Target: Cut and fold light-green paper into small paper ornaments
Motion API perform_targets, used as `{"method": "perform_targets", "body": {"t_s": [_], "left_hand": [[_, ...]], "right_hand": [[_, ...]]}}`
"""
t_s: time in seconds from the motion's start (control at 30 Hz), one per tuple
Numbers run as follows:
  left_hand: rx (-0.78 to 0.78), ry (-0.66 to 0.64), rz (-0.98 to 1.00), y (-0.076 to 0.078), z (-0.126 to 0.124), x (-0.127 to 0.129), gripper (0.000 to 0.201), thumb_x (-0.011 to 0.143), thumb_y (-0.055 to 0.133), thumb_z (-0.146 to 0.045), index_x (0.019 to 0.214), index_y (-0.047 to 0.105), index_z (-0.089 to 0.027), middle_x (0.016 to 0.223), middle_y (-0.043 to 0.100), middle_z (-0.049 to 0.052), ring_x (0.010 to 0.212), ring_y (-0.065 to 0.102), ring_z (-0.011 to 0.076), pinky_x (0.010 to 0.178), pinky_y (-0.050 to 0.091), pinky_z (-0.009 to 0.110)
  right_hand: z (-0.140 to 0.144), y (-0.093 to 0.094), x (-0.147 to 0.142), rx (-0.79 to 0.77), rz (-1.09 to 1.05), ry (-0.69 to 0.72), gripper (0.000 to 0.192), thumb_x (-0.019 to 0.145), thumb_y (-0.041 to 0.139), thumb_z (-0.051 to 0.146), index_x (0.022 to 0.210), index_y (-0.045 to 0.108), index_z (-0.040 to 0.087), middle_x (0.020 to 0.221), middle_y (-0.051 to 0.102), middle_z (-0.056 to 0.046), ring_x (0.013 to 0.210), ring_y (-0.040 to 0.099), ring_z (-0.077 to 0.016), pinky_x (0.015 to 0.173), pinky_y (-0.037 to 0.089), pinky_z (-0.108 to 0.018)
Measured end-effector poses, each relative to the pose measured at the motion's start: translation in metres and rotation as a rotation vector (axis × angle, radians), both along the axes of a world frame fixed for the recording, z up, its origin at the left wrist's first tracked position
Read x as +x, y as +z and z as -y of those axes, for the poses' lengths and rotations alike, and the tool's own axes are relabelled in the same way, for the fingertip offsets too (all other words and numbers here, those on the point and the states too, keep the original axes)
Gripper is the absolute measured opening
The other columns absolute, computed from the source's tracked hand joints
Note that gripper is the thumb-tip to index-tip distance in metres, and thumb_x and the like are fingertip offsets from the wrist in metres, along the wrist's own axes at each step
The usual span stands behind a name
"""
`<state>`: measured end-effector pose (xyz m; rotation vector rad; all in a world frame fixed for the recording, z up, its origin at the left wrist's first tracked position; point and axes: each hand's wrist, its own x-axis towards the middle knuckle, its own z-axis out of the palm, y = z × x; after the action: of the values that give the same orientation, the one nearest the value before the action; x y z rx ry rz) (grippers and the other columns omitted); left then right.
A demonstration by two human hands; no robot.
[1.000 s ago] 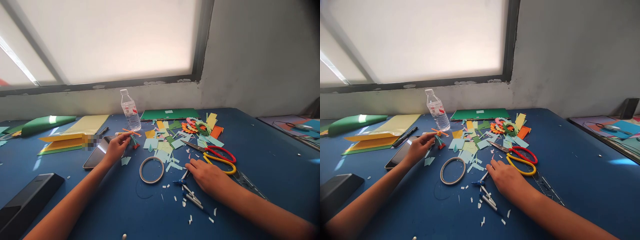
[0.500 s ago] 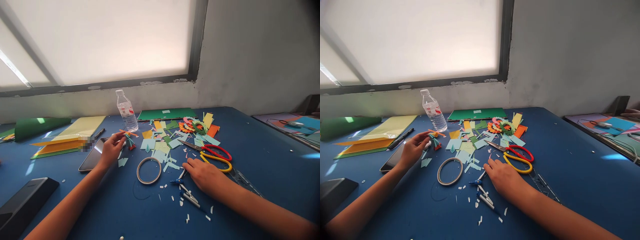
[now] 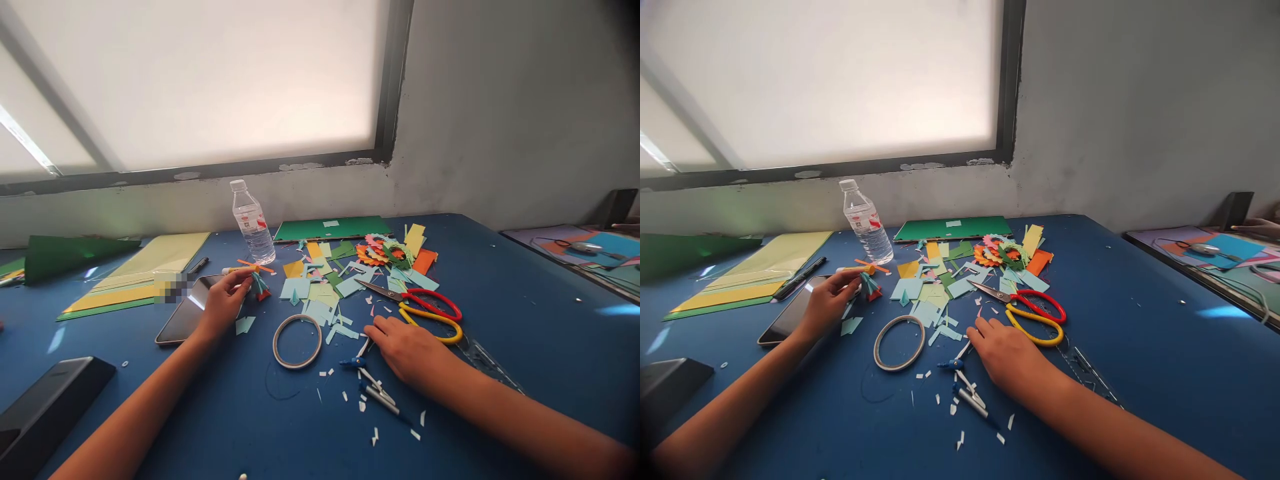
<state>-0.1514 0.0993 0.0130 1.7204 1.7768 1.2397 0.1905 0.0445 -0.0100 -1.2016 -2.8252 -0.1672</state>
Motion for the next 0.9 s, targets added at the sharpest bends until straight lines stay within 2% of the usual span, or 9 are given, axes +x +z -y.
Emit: {"method": "perform_targets", "body": {"t_s": [0.3, 0.6, 0.9], "left_hand": [[-0.003, 0.016, -0.002, -0.0061, -0.0027, -0.0041, 0.026, 0.09, 0.055, -0.029, 0.112, 0.057, -0.016, 0.113, 0.06, 0.008, 0.094, 0.061, 0.0211, 0.079, 0.052, 0.041], [0.012, 0.013, 0.008, -0.0031, -0.0005, -0.0004, 0.027, 0.089, 0.055, -0.029, 0.113, 0.056, -0.016, 0.113, 0.06, 0.008, 0.095, 0.061, 0.0215, 0.08, 0.052, 0.042], [0.038, 0.02, 0.019, -0.0001, 0.0028, 0.0018, 0.028, 0.089, 0.056, -0.028, 0.114, 0.056, -0.015, 0.112, 0.06, 0.008, 0.095, 0.061, 0.0217, 0.08, 0.052, 0.042]], "right_hand": [[0.0, 0.0045, 0.0006, -0.018, -0.034, -0.005, 0.045, 0.083, 0.041, 0.004, 0.125, 0.052, 0.013, 0.104, 0.064, -0.013, 0.085, 0.064, -0.0219, 0.069, 0.053, -0.031], [0.0006, 0.007, 0.0011, -0.021, -0.074, 0.003, 0.039, 0.085, 0.043, 0.006, 0.122, 0.056, 0.011, 0.104, 0.064, -0.015, 0.087, 0.064, -0.0236, 0.07, 0.054, -0.034], [-0.0017, 0.0026, 0.0064, 0.026, -0.188, 0.031, 0.037, 0.084, 0.046, 0.01, 0.119, 0.056, 0.013, 0.1, 0.066, -0.013, 0.083, 0.065, -0.0219, 0.067, 0.055, -0.032]]}}
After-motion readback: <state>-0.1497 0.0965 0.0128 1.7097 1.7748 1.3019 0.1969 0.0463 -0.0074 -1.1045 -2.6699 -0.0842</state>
